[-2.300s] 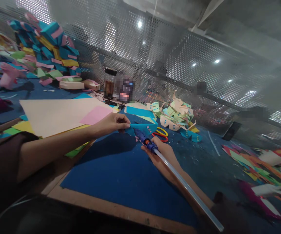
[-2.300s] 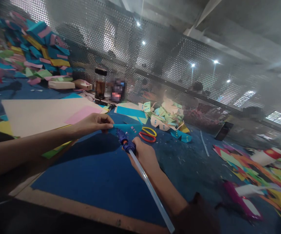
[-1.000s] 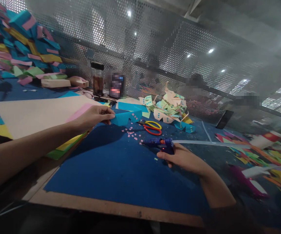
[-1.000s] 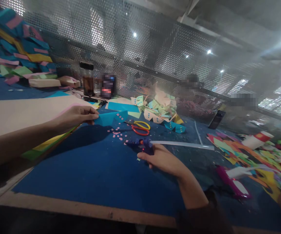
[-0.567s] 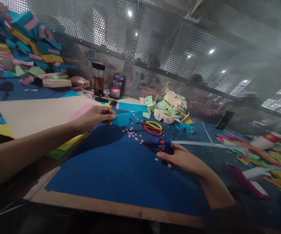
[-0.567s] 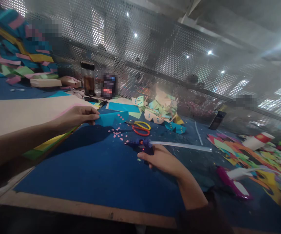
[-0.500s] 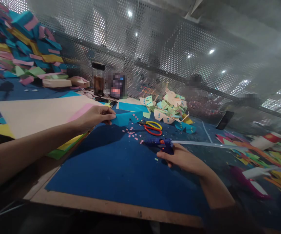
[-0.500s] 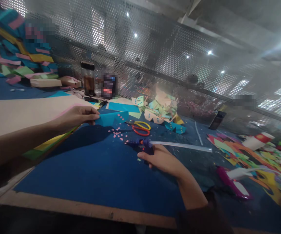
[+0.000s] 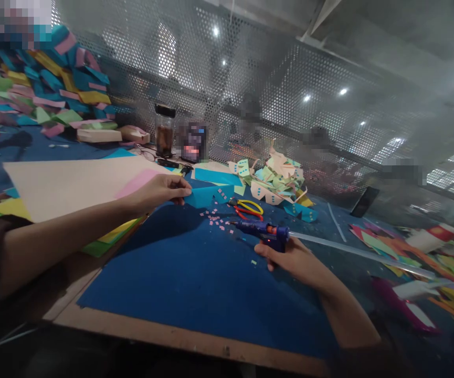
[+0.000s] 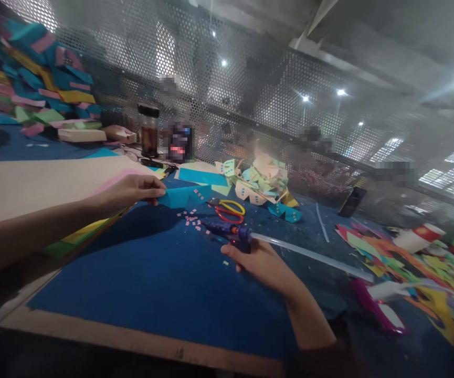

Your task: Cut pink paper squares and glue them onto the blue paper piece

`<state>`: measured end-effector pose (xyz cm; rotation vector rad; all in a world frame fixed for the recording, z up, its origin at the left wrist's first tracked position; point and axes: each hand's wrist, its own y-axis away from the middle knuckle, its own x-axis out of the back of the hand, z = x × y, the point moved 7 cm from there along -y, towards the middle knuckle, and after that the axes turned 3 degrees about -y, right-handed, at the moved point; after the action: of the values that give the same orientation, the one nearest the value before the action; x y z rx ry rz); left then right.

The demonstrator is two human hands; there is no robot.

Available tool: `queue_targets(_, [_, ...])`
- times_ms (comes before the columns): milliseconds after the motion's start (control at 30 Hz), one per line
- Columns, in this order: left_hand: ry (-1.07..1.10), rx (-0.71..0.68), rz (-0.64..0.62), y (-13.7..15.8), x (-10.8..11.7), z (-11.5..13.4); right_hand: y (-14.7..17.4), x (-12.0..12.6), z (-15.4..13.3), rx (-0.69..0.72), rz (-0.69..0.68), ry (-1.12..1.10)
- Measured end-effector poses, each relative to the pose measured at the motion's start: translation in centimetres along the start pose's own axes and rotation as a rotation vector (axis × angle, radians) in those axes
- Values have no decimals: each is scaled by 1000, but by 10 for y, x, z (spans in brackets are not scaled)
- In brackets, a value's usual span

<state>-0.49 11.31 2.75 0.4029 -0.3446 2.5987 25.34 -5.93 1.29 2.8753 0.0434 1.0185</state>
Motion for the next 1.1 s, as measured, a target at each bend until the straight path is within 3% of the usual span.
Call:
queue_targets(633, [101, -83, -231, 2, -17, -6, -26, -31, -46, 181, 76, -34])
queue_targets(867, [126, -76, -252, 3, -23, -5, -27, -45, -45, 145, 59, 18])
queue_targets(1100, [169, -46, -274, 5, -27, -4, -24, -43, -49, 140, 95, 82])
